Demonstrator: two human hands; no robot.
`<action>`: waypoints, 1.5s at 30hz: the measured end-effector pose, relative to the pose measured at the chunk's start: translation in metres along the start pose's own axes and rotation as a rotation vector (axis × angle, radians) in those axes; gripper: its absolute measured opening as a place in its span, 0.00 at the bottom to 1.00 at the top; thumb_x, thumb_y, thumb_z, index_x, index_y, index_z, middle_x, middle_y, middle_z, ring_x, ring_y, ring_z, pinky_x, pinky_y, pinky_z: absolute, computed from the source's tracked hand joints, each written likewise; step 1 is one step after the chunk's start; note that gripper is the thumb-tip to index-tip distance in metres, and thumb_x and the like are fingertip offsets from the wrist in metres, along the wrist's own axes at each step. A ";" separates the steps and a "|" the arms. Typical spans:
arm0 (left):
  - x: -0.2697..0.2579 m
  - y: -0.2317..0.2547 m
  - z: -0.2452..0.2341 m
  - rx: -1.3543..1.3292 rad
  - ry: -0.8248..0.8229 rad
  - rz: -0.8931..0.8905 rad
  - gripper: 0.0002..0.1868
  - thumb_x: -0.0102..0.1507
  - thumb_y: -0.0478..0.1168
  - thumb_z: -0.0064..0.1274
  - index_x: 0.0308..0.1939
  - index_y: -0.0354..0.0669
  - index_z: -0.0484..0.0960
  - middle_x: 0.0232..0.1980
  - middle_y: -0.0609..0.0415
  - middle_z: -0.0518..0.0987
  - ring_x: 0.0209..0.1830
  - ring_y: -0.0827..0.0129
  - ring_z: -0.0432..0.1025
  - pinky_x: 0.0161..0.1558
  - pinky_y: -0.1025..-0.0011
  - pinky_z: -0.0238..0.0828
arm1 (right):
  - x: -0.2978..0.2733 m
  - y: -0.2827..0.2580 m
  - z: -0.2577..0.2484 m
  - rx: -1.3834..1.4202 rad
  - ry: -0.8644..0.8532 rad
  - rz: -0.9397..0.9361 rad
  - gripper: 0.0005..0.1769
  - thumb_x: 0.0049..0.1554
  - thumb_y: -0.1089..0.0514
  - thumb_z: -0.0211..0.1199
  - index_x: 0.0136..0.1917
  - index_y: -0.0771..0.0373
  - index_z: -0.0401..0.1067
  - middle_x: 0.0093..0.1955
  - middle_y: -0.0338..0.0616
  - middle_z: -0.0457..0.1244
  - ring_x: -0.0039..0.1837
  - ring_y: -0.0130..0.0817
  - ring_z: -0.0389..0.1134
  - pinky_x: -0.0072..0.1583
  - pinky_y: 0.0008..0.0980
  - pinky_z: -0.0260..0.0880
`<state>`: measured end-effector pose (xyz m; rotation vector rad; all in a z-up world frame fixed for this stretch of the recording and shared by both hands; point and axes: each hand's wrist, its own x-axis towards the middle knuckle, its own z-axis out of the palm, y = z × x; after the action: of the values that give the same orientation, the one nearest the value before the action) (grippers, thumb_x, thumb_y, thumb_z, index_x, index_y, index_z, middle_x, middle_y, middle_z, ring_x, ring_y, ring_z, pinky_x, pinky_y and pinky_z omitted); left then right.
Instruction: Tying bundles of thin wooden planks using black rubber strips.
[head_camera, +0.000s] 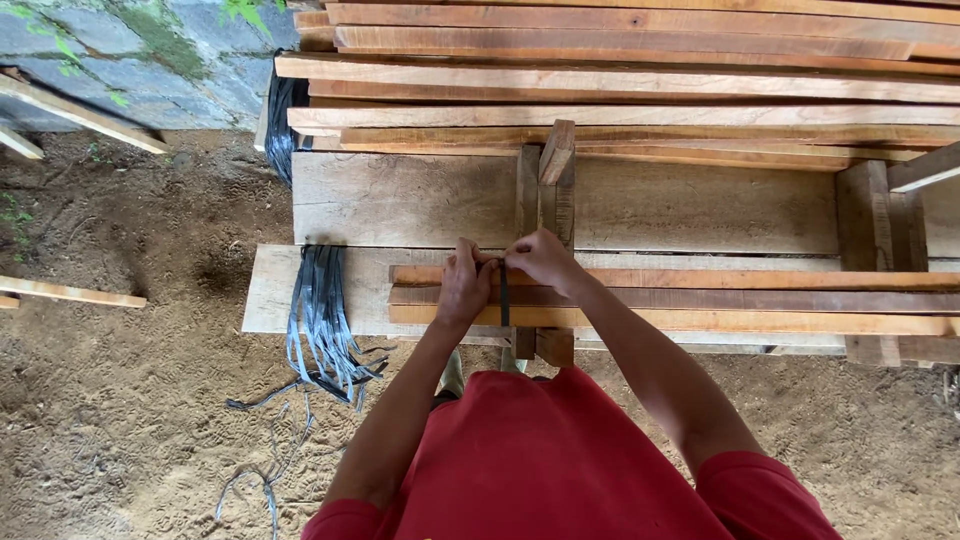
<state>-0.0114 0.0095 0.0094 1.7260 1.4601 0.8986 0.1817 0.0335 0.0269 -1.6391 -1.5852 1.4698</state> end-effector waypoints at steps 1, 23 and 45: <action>0.001 -0.001 0.000 -0.002 0.000 -0.003 0.18 0.64 0.42 0.61 0.41 0.51 0.62 0.34 0.43 0.80 0.42 0.33 0.77 0.45 0.41 0.74 | 0.028 0.034 0.001 -0.001 -0.003 0.003 0.12 0.62 0.53 0.64 0.44 0.61 0.83 0.37 0.48 0.69 0.34 0.41 0.66 0.39 0.47 0.66; -0.011 -0.016 0.015 0.391 0.171 0.409 0.09 0.65 0.47 0.62 0.41 0.48 0.86 0.40 0.55 0.83 0.45 0.61 0.79 0.69 0.50 0.61 | 0.031 -0.035 -0.018 0.226 -0.188 0.447 0.05 0.46 0.59 0.66 0.32 0.58 0.72 0.28 0.35 0.54 0.26 0.23 0.53 0.33 0.23 0.45; -0.019 -0.008 0.011 0.189 -0.127 0.151 0.18 0.71 0.46 0.37 0.31 0.45 0.75 0.47 0.56 0.68 0.56 0.64 0.59 0.73 0.54 0.36 | 0.082 0.019 0.018 -0.533 0.177 -0.136 0.14 0.55 0.50 0.61 0.33 0.47 0.59 0.26 0.31 0.54 0.29 0.36 0.59 0.39 0.41 0.61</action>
<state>-0.0085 -0.0090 -0.0048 2.0163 1.3818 0.7306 0.1570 0.0956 -0.0269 -1.8254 -2.0511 0.8451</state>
